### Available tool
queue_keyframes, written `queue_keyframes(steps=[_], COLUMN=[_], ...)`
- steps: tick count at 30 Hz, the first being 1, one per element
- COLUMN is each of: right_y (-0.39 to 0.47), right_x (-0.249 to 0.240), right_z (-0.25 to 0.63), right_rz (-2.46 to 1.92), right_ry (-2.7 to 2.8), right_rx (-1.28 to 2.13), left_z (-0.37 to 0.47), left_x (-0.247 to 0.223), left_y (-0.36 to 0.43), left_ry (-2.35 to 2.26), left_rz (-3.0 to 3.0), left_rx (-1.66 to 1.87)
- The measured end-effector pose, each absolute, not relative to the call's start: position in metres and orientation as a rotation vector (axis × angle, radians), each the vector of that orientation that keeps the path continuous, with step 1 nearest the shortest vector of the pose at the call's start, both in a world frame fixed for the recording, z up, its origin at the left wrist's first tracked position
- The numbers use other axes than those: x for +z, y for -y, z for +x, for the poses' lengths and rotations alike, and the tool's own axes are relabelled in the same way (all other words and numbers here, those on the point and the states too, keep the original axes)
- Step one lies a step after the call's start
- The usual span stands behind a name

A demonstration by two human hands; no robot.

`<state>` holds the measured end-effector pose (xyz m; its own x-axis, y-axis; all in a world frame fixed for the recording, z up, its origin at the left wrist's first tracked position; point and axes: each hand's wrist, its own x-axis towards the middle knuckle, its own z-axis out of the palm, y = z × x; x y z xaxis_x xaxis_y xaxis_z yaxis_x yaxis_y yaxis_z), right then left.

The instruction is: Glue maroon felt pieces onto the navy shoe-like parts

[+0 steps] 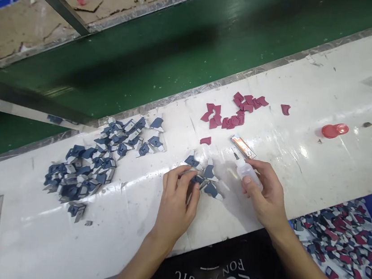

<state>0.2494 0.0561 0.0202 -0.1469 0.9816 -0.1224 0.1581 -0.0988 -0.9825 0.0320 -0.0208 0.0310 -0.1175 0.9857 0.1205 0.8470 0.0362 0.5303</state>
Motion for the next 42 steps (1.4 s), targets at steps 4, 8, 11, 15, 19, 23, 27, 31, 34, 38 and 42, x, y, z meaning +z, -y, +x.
queue_keyframes(steps=[4, 8, 11, 15, 19, 23, 27, 31, 34, 38, 42], right_y=[-0.055, -0.053, -0.052, -0.053, -0.055, -0.054, -0.054, -0.054, -0.054, -0.055, -0.054], right_x=[0.02, 0.019, 0.017, 0.015, 0.015, 0.016, 0.015, 0.015, 0.015, 0.018, 0.022], right_z=[0.247, 0.251, 0.256, 0.257, 0.254, 0.253, 0.253, 0.253, 0.253, 0.253, 0.25], right_rz=[-1.264, -1.247, -1.28, -1.302, -1.293, -1.29, -1.265, -1.226, -1.229, -1.26, -1.286], right_ry=[1.373, 1.373, 1.288, 1.203, 1.209, 1.211, 1.163, 1.147, 1.138, 1.142, 1.124], right_rx=[1.265, 1.168, 1.199, 1.262, 1.278, 1.29, 1.305, 1.322, 1.329, 1.327, 1.351], left_z=[0.029, 0.041, 0.052, 0.058, 0.056, 0.058, 0.067, 0.071, 0.069, 0.066, 0.068], left_x=[0.033, 0.035, 0.036, 0.036, 0.039, 0.047, 0.05, 0.044, 0.039, 0.034, 0.03], left_y=[0.015, 0.009, 0.011, 0.021, 0.025, 0.02, 0.016, 0.013, 0.012, 0.009, 0.0], left_ry=[-2.068, -2.142, -2.096, -2.0, -2.019, -1.891, -1.724, -1.764, -1.942, -2.203, -2.311], left_rz=[1.961, 2.02, 2.115, 2.175, 2.236, 2.235, 2.164, 2.184, 2.152, 2.079, 2.049], left_rx=[0.712, 0.624, 0.584, 0.538, 0.461, 0.495, 0.454, 0.46, 0.542, 0.615, 0.509])
